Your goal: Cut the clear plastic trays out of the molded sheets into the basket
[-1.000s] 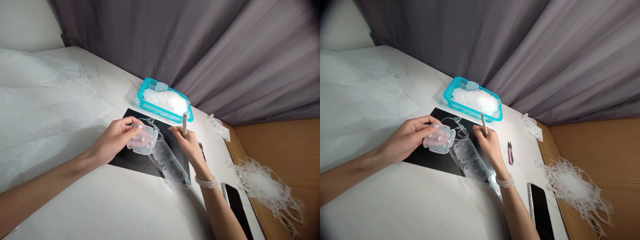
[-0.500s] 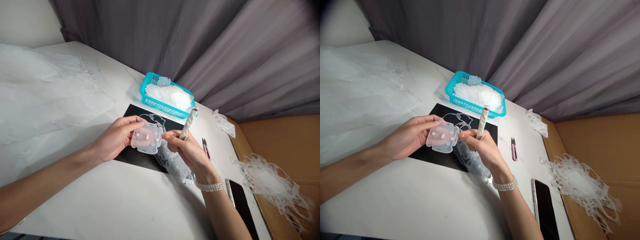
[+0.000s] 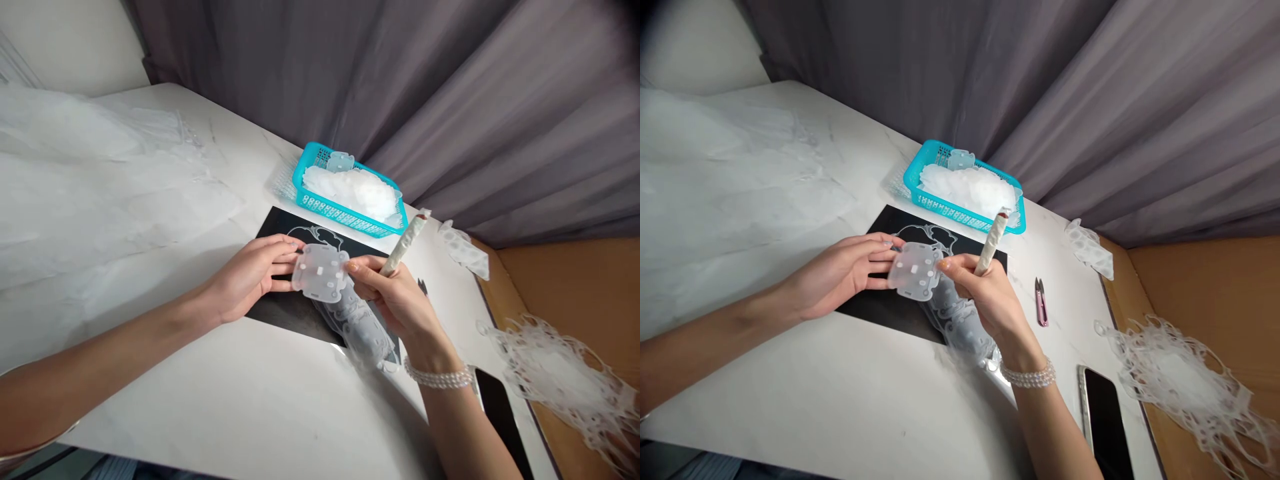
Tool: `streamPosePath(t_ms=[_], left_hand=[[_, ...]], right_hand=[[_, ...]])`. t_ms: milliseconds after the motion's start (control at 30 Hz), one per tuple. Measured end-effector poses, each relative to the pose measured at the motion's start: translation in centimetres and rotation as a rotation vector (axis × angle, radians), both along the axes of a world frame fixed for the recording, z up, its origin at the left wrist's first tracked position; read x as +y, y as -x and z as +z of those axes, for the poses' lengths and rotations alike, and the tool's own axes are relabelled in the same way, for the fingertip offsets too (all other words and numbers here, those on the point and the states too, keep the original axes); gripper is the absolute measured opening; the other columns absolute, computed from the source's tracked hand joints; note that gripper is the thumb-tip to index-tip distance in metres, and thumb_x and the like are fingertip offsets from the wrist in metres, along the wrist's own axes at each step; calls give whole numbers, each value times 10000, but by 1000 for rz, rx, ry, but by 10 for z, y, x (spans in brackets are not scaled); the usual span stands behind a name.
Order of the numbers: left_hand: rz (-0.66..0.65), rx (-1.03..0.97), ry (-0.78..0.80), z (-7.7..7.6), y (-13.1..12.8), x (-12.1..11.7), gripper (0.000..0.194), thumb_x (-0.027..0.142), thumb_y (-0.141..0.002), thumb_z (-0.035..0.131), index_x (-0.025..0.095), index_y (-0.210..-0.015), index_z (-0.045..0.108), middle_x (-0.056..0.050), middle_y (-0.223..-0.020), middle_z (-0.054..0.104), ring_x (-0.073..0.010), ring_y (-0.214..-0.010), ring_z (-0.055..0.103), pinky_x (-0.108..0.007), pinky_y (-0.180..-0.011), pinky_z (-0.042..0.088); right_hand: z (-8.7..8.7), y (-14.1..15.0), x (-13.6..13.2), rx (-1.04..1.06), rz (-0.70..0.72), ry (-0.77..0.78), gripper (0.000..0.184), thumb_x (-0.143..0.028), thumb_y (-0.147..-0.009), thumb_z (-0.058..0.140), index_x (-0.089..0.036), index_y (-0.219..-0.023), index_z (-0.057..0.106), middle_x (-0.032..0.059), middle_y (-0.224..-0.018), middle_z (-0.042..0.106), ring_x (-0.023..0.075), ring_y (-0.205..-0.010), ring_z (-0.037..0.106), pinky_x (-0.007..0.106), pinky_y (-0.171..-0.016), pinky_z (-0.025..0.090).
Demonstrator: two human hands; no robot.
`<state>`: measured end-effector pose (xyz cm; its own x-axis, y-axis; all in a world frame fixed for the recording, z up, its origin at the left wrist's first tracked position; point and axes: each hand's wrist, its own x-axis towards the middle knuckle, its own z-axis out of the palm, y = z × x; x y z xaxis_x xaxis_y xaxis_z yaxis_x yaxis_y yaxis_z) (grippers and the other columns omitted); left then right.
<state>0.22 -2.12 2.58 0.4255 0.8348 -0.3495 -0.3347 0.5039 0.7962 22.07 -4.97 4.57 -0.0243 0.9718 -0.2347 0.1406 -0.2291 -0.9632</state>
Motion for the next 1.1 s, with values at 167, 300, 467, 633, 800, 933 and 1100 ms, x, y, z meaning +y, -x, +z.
streamPosePath(t_ms=[167,300,467,633,800,933,1100], left_hand=[[-40,-51,174,-5,-1,-1,423,449,-905,585,153,-1204,620,-190,-1340,611,-325,-1252,576,-477,-972,543],[-233,-226,267,-3,-2,-2,587,603,-894,502,129,-1211,643,-186,-1282,656,-365,-1209,603,-515,-985,517],[-264,-346,309,-5,0,0,594,576,-915,458,113,-1238,643,-184,-1268,670,-386,-1235,588,-531,-990,505],[-283,-371,333,-4,2,2,645,575,-936,426,97,-1353,542,-198,-1366,596,-389,-1299,531,-558,-1030,464],[-289,-394,354,-2,1,1,662,569,-939,432,90,-1392,495,-203,-1357,590,-385,-1293,529,-571,-1036,445],[-285,-394,354,-2,0,1,667,572,-930,444,91,-1389,499,-206,-1357,581,-393,-1301,516,-580,-1030,446],[-281,-403,357,-1,0,1,678,580,-924,456,101,-1402,486,-198,-1346,595,-383,-1293,527,-581,-1039,437]], right_hand=[[5,7,-8,-310,-97,-214,259,-453,-790,751,-194,-775,752,-39,-538,409,98,-517,279,263,-477,202],[13,19,-16,-389,160,-209,313,-484,-847,682,-195,-775,777,-15,-561,476,108,-525,342,267,-488,254],[13,2,-8,-229,-99,-195,391,-538,-888,615,-183,-819,761,-66,-518,222,96,-488,189,276,-462,151],[6,-14,2,-55,-164,-140,304,-450,-864,672,-154,-845,736,-88,-525,199,85,-490,173,280,-486,148],[3,-13,2,-27,-134,-72,291,-417,-904,628,-157,-804,710,-89,-507,225,89,-499,187,281,-505,179],[0,-12,3,-62,-97,-62,314,-392,-914,616,-177,-690,665,-82,-504,222,101,-517,204,288,-538,237],[-3,-10,2,-138,-37,-23,302,-446,-908,600,-180,-867,737,-80,-524,243,104,-525,212,281,-519,200]])
